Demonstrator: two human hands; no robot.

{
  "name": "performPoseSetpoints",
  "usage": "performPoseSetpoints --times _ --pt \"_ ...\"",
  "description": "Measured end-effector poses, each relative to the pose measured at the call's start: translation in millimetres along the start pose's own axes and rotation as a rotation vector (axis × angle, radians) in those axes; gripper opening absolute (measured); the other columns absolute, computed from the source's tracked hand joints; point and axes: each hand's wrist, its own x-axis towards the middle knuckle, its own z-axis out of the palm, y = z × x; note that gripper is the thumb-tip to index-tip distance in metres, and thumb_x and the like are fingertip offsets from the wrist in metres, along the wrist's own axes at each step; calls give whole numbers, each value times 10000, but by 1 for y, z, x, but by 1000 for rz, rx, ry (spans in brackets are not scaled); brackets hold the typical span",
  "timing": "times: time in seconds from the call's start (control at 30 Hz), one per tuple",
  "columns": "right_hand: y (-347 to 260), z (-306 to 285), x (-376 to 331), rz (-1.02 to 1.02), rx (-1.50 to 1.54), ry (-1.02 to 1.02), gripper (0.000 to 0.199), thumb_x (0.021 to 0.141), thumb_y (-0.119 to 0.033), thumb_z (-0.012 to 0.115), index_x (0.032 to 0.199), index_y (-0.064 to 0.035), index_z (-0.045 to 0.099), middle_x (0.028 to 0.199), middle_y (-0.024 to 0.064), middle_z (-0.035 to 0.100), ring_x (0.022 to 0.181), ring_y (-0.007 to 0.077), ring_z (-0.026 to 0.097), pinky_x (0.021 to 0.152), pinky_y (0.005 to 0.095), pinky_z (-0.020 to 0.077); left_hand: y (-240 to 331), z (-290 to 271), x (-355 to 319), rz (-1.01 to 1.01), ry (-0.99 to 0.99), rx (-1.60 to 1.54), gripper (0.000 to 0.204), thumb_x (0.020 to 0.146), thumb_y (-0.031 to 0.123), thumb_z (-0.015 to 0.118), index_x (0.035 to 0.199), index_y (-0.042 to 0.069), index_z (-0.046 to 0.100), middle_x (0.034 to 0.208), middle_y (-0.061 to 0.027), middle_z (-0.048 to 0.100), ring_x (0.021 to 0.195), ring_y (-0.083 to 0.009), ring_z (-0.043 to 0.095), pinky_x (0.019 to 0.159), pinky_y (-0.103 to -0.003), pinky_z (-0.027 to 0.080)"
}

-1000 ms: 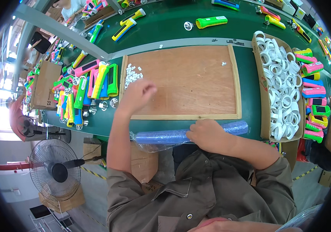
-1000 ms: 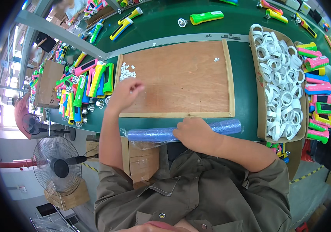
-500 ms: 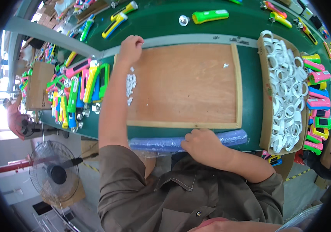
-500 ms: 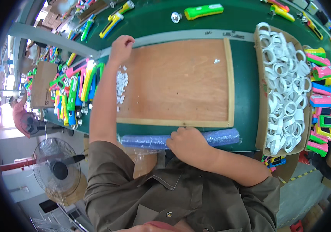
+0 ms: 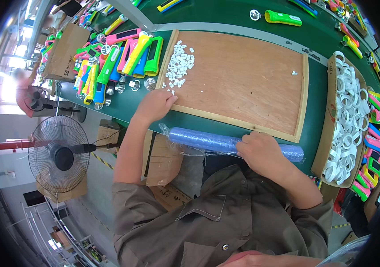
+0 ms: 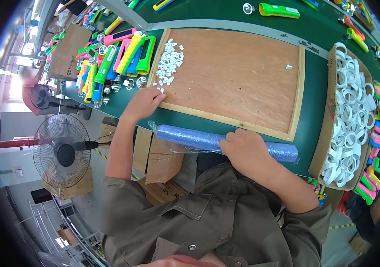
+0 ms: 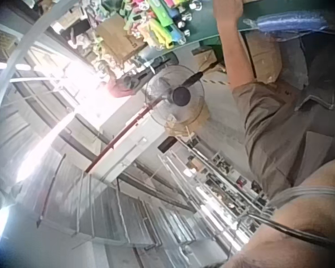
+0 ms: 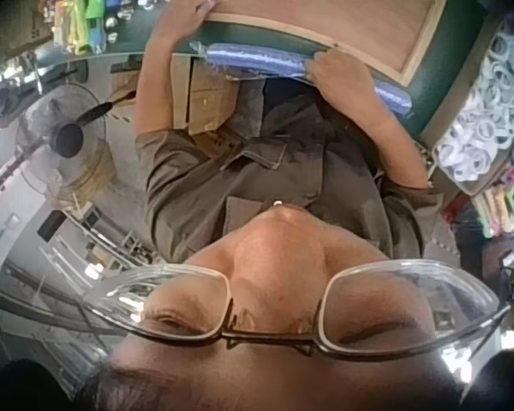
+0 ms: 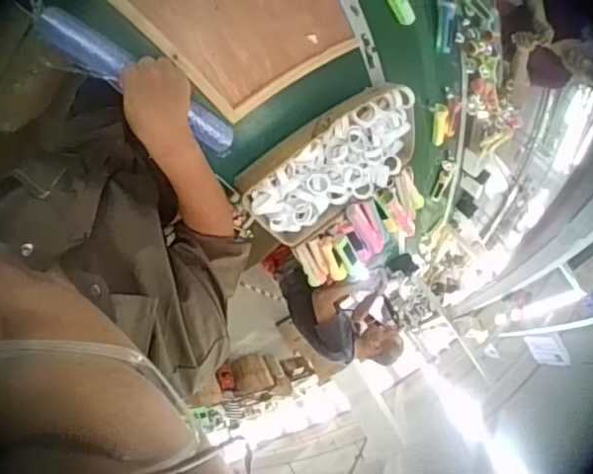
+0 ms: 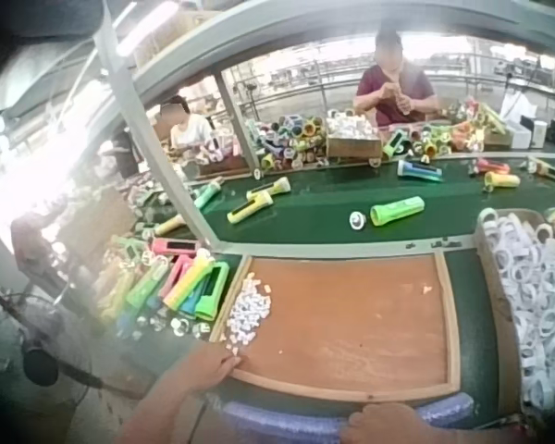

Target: The worker is seen assembling various components of colorful plastic flashlights on a factory assembly line.

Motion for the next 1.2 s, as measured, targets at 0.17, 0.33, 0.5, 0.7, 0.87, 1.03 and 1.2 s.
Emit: performPoseSetpoints --times 0.17,0.33,0.5,0.7,0.87,1.03,1.2 --pt "-1 3 -2 8 -67 9 27 751 -96 628 767 -77 620 727 75 585 743 264 609 636 399 492 -8 10 38 35 173 -82 270 927 215 526 868 -13 658 901 -228 652 905 -411 620 814 -494 484" --pt "-7 5 -2 24 -92 22 42 771 -106 609 785 -84 642 749 77 608 767 259 629 654 388 515 -15 6 85 46 239 38 214 860 171 535 870 6 671 884 -227 665 867 -409 635 766 -493 501" --pt "-4 11 -10 23 -112 69 56 774 -113 604 788 -89 653 749 70 608 770 255 631 656 384 520 6 -17 72 -44 133 -59 187 831 190 573 843 38 682 807 -184 688 775 -398 651 727 -477 519" --pt "-4 10 -8 13 -113 54 56 764 -95 609 789 -88 658 752 70 612 768 255 632 650 384 521 7 24 50 220 38 -30 222 904 196 563 855 -4 647 861 -200 672 847 -363 642 760 -442 496" --pt "-8 8 -4 2 -127 28 61 759 -84 614 799 -86 660 749 72 610 765 264 631 644 390 519 0 25 86 140 283 -84 207 928 171 551 906 -3 661 947 -208 652 901 -389 610 816 -462 486" --pt "-2 10 -10 35 -125 87 54 765 -96 613 802 -87 652 744 72 603 766 263 626 643 394 506 61 -8 25 105 148 -420 218 885 214 649 961 11 675 963 -180 650 940 -350 611 850 -444 484" --pt "-9 8 -10 38 -204 197 33 751 -106 619 784 -101 626 721 56 577 754 245 610 667 378 488 137 21 -101 367 283 -48 301 780 176 764 1031 67 639 977 -115 611 961 -332 586 864 -429 452"
